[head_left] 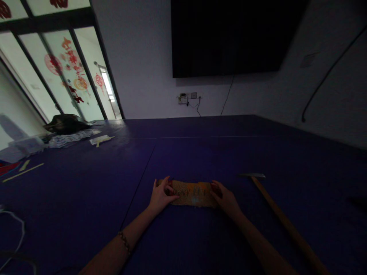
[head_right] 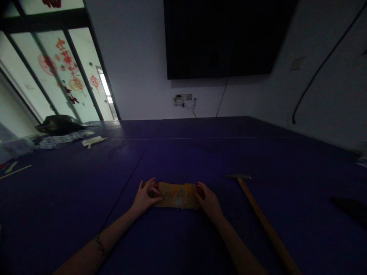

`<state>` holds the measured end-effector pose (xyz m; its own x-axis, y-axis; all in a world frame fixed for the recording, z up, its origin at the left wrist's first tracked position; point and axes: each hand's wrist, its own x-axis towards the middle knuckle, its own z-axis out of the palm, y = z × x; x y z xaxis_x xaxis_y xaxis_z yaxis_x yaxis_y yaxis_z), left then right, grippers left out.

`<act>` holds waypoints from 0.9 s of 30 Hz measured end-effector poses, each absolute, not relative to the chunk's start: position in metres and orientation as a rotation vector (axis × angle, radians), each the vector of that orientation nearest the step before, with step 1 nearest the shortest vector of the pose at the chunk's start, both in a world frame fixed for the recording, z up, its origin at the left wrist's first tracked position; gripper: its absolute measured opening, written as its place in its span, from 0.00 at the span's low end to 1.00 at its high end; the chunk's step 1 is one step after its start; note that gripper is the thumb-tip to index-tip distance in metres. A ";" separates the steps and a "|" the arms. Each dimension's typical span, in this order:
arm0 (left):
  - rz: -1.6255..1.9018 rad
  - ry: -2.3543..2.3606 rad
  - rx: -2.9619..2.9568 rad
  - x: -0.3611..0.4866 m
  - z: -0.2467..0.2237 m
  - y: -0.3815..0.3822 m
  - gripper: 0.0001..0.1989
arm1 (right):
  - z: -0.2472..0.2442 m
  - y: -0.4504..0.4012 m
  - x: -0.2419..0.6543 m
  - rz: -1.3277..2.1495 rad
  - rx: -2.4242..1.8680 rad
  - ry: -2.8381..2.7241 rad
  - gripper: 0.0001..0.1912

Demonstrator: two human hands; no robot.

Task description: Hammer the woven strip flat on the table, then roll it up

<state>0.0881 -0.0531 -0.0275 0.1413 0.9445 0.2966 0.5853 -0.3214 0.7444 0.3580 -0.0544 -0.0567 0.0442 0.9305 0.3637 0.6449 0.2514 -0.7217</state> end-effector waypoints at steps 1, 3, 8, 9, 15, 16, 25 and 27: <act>1.046 1.468 1.968 0.088 -0.028 -0.052 0.37 | -0.057 -0.054 0.358 0.424 -1.472 -1.679 0.18; 1.047 1.479 1.959 0.088 -0.030 -0.051 0.36 | -0.057 -0.054 0.358 0.424 -1.477 -1.673 0.18; 1.022 1.507 1.919 0.088 -0.035 -0.048 0.34 | -0.058 -0.053 0.359 0.438 -1.477 -1.667 0.19; 1.017 1.515 1.915 0.088 -0.036 -0.048 0.34 | -0.058 -0.053 0.359 0.444 -1.471 -1.662 0.19; 1.002 1.528 1.921 0.088 -0.036 -0.047 0.33 | -0.058 -0.054 0.358 0.427 -1.472 -1.663 0.19; 0.998 1.532 1.925 0.088 -0.036 -0.047 0.32 | -0.057 -0.055 0.358 0.425 -1.480 -1.669 0.19; 0.998 1.459 1.909 0.085 -0.032 -0.051 0.36 | -0.059 -0.052 0.361 0.462 -1.498 -1.672 0.19; 1.069 1.395 1.867 0.083 -0.030 -0.053 0.36 | -0.059 -0.052 0.361 0.478 -1.498 -1.657 0.20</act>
